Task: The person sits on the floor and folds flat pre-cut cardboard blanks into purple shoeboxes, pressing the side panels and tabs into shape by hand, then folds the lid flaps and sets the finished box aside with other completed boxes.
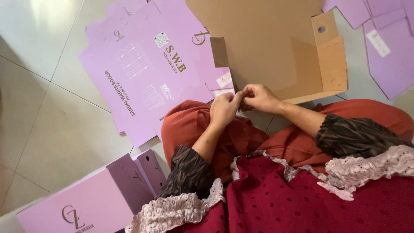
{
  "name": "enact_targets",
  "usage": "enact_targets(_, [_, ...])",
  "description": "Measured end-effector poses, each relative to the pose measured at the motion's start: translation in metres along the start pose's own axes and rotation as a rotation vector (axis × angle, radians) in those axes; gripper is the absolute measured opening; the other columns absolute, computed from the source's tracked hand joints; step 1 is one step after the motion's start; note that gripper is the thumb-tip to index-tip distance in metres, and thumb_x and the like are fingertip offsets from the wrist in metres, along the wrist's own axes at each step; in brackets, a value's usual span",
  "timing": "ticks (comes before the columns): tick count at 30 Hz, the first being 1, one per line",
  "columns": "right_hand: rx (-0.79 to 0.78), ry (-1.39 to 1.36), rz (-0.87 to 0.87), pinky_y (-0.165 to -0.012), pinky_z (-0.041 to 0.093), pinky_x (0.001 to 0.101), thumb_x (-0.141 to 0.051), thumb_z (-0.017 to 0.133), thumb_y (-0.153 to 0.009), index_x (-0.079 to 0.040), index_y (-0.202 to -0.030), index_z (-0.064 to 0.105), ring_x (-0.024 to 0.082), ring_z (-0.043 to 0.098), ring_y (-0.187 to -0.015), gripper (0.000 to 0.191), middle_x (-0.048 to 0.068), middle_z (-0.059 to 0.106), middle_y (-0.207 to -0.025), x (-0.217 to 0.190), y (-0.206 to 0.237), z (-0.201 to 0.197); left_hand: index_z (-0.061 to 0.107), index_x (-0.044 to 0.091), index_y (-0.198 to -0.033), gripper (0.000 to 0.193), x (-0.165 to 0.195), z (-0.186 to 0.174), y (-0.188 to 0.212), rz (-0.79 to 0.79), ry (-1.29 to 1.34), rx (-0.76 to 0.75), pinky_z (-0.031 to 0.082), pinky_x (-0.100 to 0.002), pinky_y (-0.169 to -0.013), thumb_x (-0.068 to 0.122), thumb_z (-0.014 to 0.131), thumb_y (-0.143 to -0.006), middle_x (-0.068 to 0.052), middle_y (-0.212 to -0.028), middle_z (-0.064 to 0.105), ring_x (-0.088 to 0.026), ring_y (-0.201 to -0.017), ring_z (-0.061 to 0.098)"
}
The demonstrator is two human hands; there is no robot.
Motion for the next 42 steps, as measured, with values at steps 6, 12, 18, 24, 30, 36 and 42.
enact_targets(6, [-0.007, 0.027, 0.076, -0.064, 0.062, 0.0292, -0.005, 0.064, -0.092, 0.004, -0.102, 0.063, 0.016, 0.073, -0.073, 0.014, 0.011, 0.074, -0.088, 0.018, -0.013, -0.006, 0.074, 0.003, -0.081, 0.044, -0.017, 0.015, -0.01, 0.106, -0.032, 0.056, 0.053, -0.053, -0.079, 0.04, 0.052, -0.091, -0.023, -0.081, 0.071, -0.042, -0.085, 0.07])
enact_targets(12, [0.056, 0.06, 0.116, -0.062, 0.062, 0.0286, -0.008, 0.066, -0.094, 0.005, -0.101, 0.063, 0.015, 0.072, -0.072, 0.015, 0.011, 0.073, -0.088, 0.007, -0.011, -0.001, 0.076, 0.004, -0.079, 0.044, -0.018, 0.016, -0.014, 0.049, -0.048, 0.005, 0.055, -0.05, -0.081, 0.04, 0.053, -0.089, -0.022, -0.08, 0.072, -0.04, -0.084, 0.071])
enact_targets(18, [0.03, 0.213, 0.132, -0.061, 0.057, 0.0271, -0.011, 0.072, -0.093, 0.004, -0.101, 0.064, 0.015, 0.069, -0.073, 0.019, 0.01, 0.072, -0.087, -0.008, -0.007, 0.001, 0.078, 0.005, -0.079, 0.044, -0.017, 0.01, -0.017, -0.021, -0.018, -0.078, 0.057, -0.046, -0.076, 0.042, 0.055, -0.082, -0.02, -0.073, 0.073, -0.036, -0.077, 0.073])
enact_targets(24, [-0.067, 0.017, 0.279, -0.067, 0.061, 0.0269, -0.011, 0.07, -0.089, 0.003, -0.11, 0.063, 0.015, 0.073, -0.079, 0.027, 0.01, 0.073, -0.093, 0.003, -0.017, -0.014, 0.078, 0.005, -0.079, 0.045, -0.02, 0.018, -0.02, -0.018, -0.003, -0.116, 0.058, -0.045, -0.072, 0.045, 0.056, -0.08, -0.019, -0.07, 0.072, -0.034, -0.072, 0.074])
enact_targets(30, [-0.048, -0.036, 0.263, -0.07, 0.062, 0.0273, -0.008, 0.074, -0.088, 0.004, -0.112, 0.062, 0.015, 0.071, -0.08, 0.029, 0.008, 0.071, -0.097, 0.013, -0.023, -0.018, 0.079, 0.005, -0.081, 0.048, -0.021, 0.023, -0.021, 0.036, -0.077, -0.066, 0.056, -0.047, -0.075, 0.048, 0.058, -0.081, -0.021, -0.073, 0.072, -0.037, -0.078, 0.073])
enact_targets(36, [0.065, 0.167, 0.081, -0.067, 0.06, 0.0291, -0.006, 0.071, -0.09, 0.005, -0.103, 0.067, 0.015, 0.07, -0.077, 0.018, 0.01, 0.074, -0.089, 0.011, -0.029, -0.006, 0.078, 0.001, -0.081, 0.045, -0.023, 0.022, -0.03, 0.011, -0.115, -0.009, 0.057, -0.05, -0.08, 0.043, 0.062, -0.079, -0.026, -0.078, 0.071, -0.04, -0.084, 0.073])
enact_targets(42, [0.082, 0.157, 0.029, -0.068, 0.062, 0.0272, -0.006, 0.07, -0.09, 0.006, -0.104, 0.067, 0.014, 0.072, -0.079, 0.018, 0.01, 0.075, -0.09, 0.01, -0.03, -0.007, 0.078, 0.002, -0.081, 0.044, -0.022, 0.017, -0.029, 0.039, -0.099, 0.02, 0.057, -0.049, -0.081, 0.041, 0.06, -0.079, -0.024, -0.078, 0.073, -0.04, -0.084, 0.073])
Point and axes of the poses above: each hand's wrist, its own y-axis away from the middle knuckle, its own z-axis out of the palm, x = y × z, the point moved 2 cm from there along -y, towards the middle knuckle
